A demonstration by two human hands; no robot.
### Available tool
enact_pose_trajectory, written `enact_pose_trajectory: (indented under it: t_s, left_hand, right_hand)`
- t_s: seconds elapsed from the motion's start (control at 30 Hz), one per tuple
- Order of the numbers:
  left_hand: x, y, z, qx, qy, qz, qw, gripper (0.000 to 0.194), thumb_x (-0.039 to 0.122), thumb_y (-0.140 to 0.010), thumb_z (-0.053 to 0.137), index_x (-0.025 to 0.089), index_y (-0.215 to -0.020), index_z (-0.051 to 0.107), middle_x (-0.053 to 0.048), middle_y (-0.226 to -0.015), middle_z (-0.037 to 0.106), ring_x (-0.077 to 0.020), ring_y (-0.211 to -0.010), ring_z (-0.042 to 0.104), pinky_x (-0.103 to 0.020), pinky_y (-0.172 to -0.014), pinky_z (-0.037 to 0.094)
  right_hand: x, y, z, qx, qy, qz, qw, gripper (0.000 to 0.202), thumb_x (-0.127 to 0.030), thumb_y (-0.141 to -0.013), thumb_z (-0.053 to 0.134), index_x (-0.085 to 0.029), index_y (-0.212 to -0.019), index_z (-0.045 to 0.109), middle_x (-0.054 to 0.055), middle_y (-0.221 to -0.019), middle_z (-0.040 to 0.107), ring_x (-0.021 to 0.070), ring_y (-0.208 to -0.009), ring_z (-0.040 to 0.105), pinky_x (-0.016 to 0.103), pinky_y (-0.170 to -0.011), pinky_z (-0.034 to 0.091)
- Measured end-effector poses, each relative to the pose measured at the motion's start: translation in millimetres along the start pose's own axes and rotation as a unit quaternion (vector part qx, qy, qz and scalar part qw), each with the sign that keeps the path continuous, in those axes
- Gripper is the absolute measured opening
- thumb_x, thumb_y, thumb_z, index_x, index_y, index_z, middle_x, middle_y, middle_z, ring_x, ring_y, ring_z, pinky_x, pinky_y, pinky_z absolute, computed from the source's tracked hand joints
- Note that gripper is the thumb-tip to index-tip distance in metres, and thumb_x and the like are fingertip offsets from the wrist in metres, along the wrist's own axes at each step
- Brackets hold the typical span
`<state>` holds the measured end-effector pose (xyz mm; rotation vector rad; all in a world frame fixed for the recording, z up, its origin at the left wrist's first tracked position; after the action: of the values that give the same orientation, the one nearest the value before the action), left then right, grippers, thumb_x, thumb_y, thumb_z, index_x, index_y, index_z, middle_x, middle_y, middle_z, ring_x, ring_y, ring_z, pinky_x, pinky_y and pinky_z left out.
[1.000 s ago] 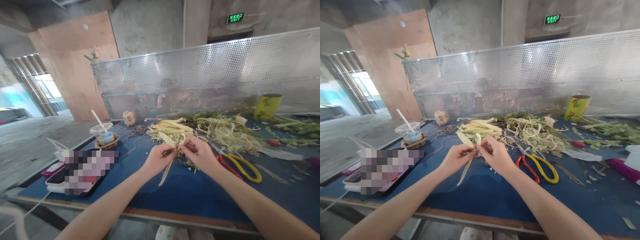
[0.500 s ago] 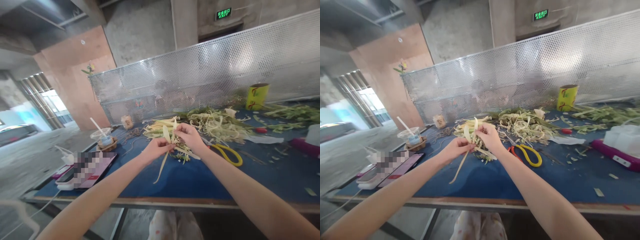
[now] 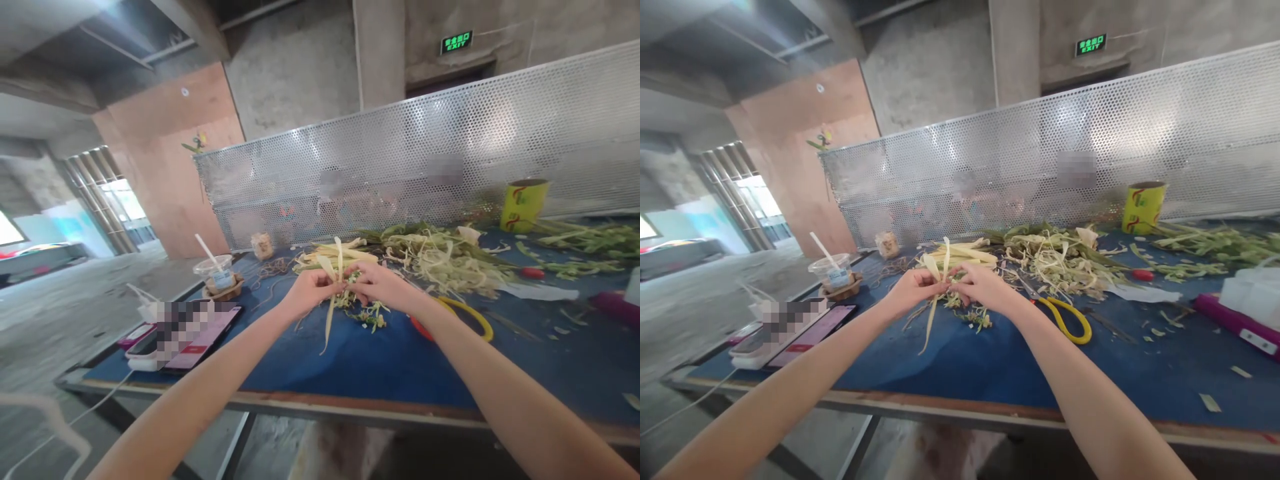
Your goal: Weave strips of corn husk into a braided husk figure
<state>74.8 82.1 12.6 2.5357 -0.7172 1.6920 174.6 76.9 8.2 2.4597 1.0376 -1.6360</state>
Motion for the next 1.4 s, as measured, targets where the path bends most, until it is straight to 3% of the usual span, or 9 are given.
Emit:
enact_pose_trajectory:
  t_s: [0.17, 0.47, 0.6, 0.7, 0.8, 1.03, 1.23, 1.33, 1.4]
  left_hand:
    - [-7.2, 2.0, -1.5, 0.004, 0.066, -0.002, 0.998, 0.028, 0.035, -0.064, 0.067, 0.01, -0.076, 0.064, 0.0, -0.061, 0.056, -0.0059, -0.051, 0.041, -0.02, -0.049, 0.029]
    - [-35.1, -5.7, -1.0, -0.005, 0.174, -0.03, 0.984, 0.025, 0.036, -0.062, 0.07, 0.012, -0.068, 0.065, 0.001, -0.057, 0.055, -0.0045, -0.049, 0.041, -0.019, -0.046, 0.027]
    - [-45.0, -8.9, -1.1, -0.003, 0.211, -0.072, 0.975, 0.038, 0.048, -0.061, 0.066, 0.01, -0.065, 0.064, -0.002, -0.059, 0.058, -0.0065, -0.05, 0.044, -0.02, -0.048, 0.03]
    - [-51.3, -8.3, -2.7, -0.002, 0.198, -0.087, 0.976, 0.044, 0.054, -0.065, 0.06, 0.01, -0.063, 0.062, -0.002, -0.055, 0.055, -0.0069, -0.048, 0.043, -0.021, -0.047, 0.03]
    - [-54.9, -5.2, -6.4, 0.017, 0.137, -0.092, 0.986, 0.04, 0.051, -0.065, 0.061, 0.012, -0.061, 0.06, 0.002, -0.05, 0.048, -0.0055, -0.044, 0.037, -0.02, -0.045, 0.025]
    - [-40.3, 0.8, 0.3, -0.003, 0.091, -0.044, 0.995, 0.032, 0.043, -0.066, 0.063, 0.011, -0.067, 0.061, 0.003, -0.052, 0.045, -0.0065, -0.048, 0.035, -0.021, -0.048, 0.026]
    - [-34.9, 3.2, 6.8, -0.02, 0.038, -0.034, 0.998, 0.033, 0.043, -0.068, 0.06, 0.011, -0.057, 0.059, 0.004, -0.048, 0.044, -0.0064, -0.047, 0.033, -0.021, -0.048, 0.024]
    - [-37.6, 2.9, 0.7, -0.001, 0.074, -0.031, 0.997, 0.029, 0.041, -0.067, 0.062, 0.012, -0.065, 0.063, 0.002, -0.056, 0.054, -0.0079, -0.053, 0.042, -0.021, -0.053, 0.031]
    - [-40.7, 2.5, -5.9, 0.016, 0.113, -0.029, 0.993, 0.027, 0.039, -0.066, 0.065, 0.013, -0.073, 0.064, 0.0, -0.065, 0.06, -0.0092, -0.059, 0.047, -0.022, -0.058, 0.035]
  right_hand:
    - [-3.6, 3.6, -1.6, -0.02, 0.005, 0.009, 1.0, 0.027, -0.032, -0.08, 0.05, -0.016, -0.101, 0.046, -0.008, -0.046, 0.049, 0.0082, -0.042, 0.04, 0.022, -0.045, 0.032]
    - [10.0, 2.7, 0.8, -0.076, 0.012, 0.044, 0.996, 0.03, -0.038, -0.082, 0.048, -0.019, -0.105, 0.05, -0.008, -0.046, 0.051, 0.0062, -0.037, 0.038, 0.019, -0.041, 0.032]
    - [24.3, 2.8, 6.6, -0.113, 0.01, 0.084, 0.99, 0.043, -0.042, -0.081, 0.048, -0.019, -0.117, 0.045, -0.002, -0.058, 0.061, 0.0094, -0.044, 0.05, 0.022, -0.045, 0.039]
    - [17.0, -7.7, -4.1, -0.02, 0.073, 0.045, 0.996, 0.034, -0.043, -0.078, 0.052, -0.02, -0.103, 0.058, 0.001, -0.07, 0.064, 0.0128, -0.063, 0.056, 0.024, -0.058, 0.043]
    - [9.8, -19.2, -7.0, 0.073, 0.06, 0.017, 0.995, 0.026, -0.041, -0.075, 0.054, -0.017, -0.078, 0.064, 0.001, -0.069, 0.063, 0.0131, -0.063, 0.055, 0.025, -0.057, 0.042]
    - [15.7, -23.1, -5.8, 0.166, -0.015, 0.024, 0.986, 0.028, -0.042, -0.069, 0.059, -0.014, -0.07, 0.06, 0.0, -0.06, 0.058, 0.0122, -0.054, 0.051, 0.026, -0.053, 0.041]
    - [20.4, -16.4, -15.2, 0.192, -0.044, 0.051, 0.979, 0.031, -0.045, -0.07, 0.057, -0.015, -0.064, 0.055, -0.002, -0.052, 0.05, 0.0084, -0.045, 0.043, 0.023, -0.045, 0.035]
    - [20.2, -14.4, -12.1, 0.163, -0.038, 0.062, 0.984, 0.031, -0.046, -0.071, 0.055, -0.015, -0.07, 0.055, -0.001, -0.058, 0.054, 0.0089, -0.046, 0.045, 0.023, -0.045, 0.036]
    - [16.6, -12.8, -4.1, 0.112, -0.001, 0.059, 0.992, 0.03, -0.044, -0.068, 0.061, -0.016, -0.076, 0.054, 0.0, -0.064, 0.057, 0.0101, -0.052, 0.049, 0.023, -0.048, 0.038]
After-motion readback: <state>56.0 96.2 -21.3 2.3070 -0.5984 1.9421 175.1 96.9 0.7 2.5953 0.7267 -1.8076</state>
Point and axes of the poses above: each hand's wrist, its own y-axis away from the middle knuckle, its own z-axis out of the palm, x = y × z, the point moved 9 cm from there along -y, towards the middle knuckle
